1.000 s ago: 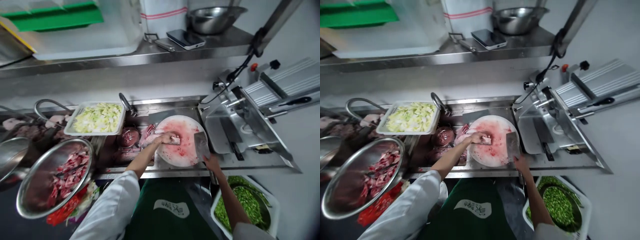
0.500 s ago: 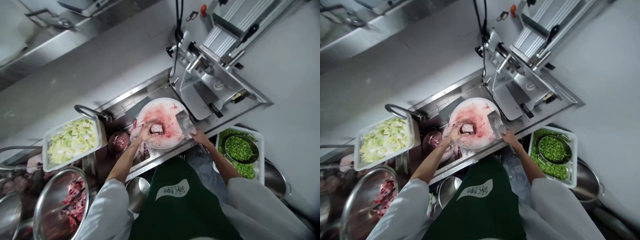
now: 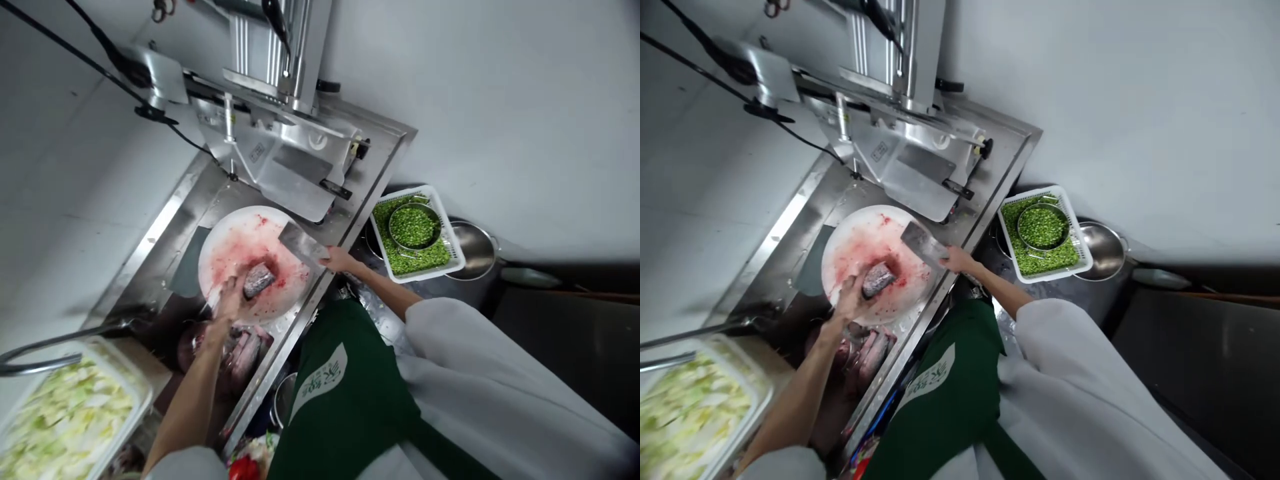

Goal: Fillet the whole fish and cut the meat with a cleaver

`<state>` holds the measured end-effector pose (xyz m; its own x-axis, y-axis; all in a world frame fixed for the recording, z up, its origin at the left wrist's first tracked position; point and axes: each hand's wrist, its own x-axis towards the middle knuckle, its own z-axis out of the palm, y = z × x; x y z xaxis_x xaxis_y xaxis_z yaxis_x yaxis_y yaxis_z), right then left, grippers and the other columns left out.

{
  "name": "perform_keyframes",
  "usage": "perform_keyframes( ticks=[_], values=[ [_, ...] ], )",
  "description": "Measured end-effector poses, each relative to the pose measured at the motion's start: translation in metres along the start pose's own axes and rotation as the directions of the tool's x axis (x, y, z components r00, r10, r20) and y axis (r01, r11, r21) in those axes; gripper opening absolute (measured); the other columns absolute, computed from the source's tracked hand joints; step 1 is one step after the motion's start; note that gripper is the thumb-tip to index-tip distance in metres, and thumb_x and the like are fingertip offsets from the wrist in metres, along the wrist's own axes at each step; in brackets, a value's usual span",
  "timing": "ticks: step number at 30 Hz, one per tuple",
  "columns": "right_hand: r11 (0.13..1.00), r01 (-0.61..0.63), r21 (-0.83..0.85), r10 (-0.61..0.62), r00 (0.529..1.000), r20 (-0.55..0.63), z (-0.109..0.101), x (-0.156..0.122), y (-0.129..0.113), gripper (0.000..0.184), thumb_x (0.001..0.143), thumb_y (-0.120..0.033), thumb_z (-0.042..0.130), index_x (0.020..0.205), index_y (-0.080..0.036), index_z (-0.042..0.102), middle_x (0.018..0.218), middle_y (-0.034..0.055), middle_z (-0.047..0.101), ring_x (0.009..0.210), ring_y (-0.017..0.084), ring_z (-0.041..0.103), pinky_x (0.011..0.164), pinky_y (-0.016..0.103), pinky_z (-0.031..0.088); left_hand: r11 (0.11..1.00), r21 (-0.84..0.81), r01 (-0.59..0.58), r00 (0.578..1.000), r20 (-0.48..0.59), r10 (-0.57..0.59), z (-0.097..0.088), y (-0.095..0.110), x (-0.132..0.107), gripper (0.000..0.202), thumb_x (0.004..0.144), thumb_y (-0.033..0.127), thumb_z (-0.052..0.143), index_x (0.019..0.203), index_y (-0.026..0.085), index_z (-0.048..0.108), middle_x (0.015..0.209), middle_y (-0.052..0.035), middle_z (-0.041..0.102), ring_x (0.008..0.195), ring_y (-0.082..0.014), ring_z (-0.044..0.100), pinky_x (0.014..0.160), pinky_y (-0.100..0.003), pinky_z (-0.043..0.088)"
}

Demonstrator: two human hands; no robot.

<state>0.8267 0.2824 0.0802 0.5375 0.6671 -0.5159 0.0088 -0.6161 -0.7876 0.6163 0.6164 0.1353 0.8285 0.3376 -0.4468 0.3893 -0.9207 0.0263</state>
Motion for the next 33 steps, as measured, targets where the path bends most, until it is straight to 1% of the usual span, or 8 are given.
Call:
perform_keyframes(
  ticks=[3,7,11,15,18,23,26,33],
  values=[
    [0.995,-0.095,0.035,0.094,0.995,0.019,0.002,-0.008,0.011,0.032,0.1,-0.03,0.061,0.125,-0.011,0.069,0.082,0.0067,0.077,0.052,0.019,0.066,0.048,0.025,0.051,0.993,-0.12,-0.016,0.999,-0.032,0.013,-0.004,0.042,0.008,0.089,0.079,0.041,0.079,0.161,0.03,0.047,0.141,-0.0142,0.058,0.132,-0.0401,0.054,0.112,-0.055,0.047],
    [0.979,-0.179,0.092,0.182,0.983,-0.018,0.01,-0.014,0.016,0.035,0.101,-0.034,0.062,0.126,-0.011,0.067,0.092,0.0117,0.079,0.051,0.018,0.064,0.047,0.027,0.051,0.936,-0.349,-0.051,0.965,-0.257,-0.043,0.001,0.095,0.037,0.04,0.092,0.046,0.069,0.125,0.022,0.071,0.116,-0.0127,0.069,0.119,-0.0336,0.061,0.11,-0.049,0.047],
    [0.977,-0.179,0.12,0.185,0.982,-0.041,0.02,-0.017,0.013,0.034,0.101,-0.033,0.061,0.125,-0.01,0.068,0.095,0.0135,0.079,0.059,0.022,0.07,0.06,0.031,0.058,0.919,-0.391,0.047,0.906,-0.371,-0.204,0.011,0.12,0.059,0.014,0.089,0.036,0.068,0.088,0.023,0.061,0.09,-0.0076,0.067,0.103,-0.0307,0.062,0.104,-0.049,0.047],
    [0.97,-0.175,0.169,0.19,0.979,-0.08,0.034,-0.016,0.003,0.032,0.102,-0.034,0.061,0.123,-0.012,0.069,0.097,0.0122,0.079,0.085,0.026,0.077,0.079,0.032,0.059,0.916,-0.401,-0.009,0.85,-0.485,-0.204,0.016,0.114,0.06,0.018,0.085,0.021,0.061,0.079,0.027,0.046,0.086,-0.005,0.059,0.094,-0.0262,0.059,0.094,-0.042,0.05],
    [0.957,-0.154,0.245,0.176,0.982,-0.069,0.045,-0.011,-0.009,0.028,0.103,-0.036,0.062,0.118,-0.013,0.069,0.095,0.0103,0.079,0.088,0.025,0.077,0.077,0.028,0.057,0.926,-0.373,-0.059,0.837,-0.524,-0.157,0.013,0.105,0.057,0.02,0.086,0.019,0.058,0.079,0.028,0.041,0.089,-0.0052,0.055,0.095,-0.0246,0.058,0.092,-0.04,0.052],
    [0.953,-0.092,0.289,0.122,0.989,-0.088,0.061,0.002,-0.026,0.024,0.103,-0.035,0.065,0.111,-0.013,0.069,0.099,0.0114,0.079,0.088,0.023,0.075,0.072,0.025,0.053,0.946,-0.319,-0.063,0.882,-0.461,-0.097,0.007,0.099,0.058,0.013,0.091,0.021,0.053,0.083,0.026,0.044,0.103,-0.0099,0.054,0.107,-0.0277,0.056,0.103,-0.048,0.052],
    [0.944,-0.082,0.32,0.111,0.991,-0.074,0.067,0.01,-0.032,0.025,0.103,-0.035,0.066,0.114,-0.013,0.068,0.095,0.0107,0.079,0.085,0.022,0.074,0.071,0.024,0.052,0.937,-0.337,-0.093,0.906,-0.418,-0.06,0.006,0.094,0.064,0.012,0.089,0.018,0.051,0.082,0.026,0.045,0.103,-0.0103,0.051,0.105,-0.0271,0.056,0.099,-0.047,0.055],
    [0.92,-0.111,0.377,0.145,0.987,-0.064,0.078,0.013,-0.036,0.027,0.101,-0.037,0.067,0.114,-0.013,0.067,0.09,0.0092,0.078,0.084,0.023,0.074,0.071,0.025,0.053,0.92,-0.354,-0.168,0.879,-0.476,-0.023,0.016,0.084,0.075,0.017,0.086,0.019,0.055,0.076,0.026,0.042,0.097,-0.0079,0.046,0.095,-0.0244,0.056,0.087,-0.04,0.057]
  ],
)
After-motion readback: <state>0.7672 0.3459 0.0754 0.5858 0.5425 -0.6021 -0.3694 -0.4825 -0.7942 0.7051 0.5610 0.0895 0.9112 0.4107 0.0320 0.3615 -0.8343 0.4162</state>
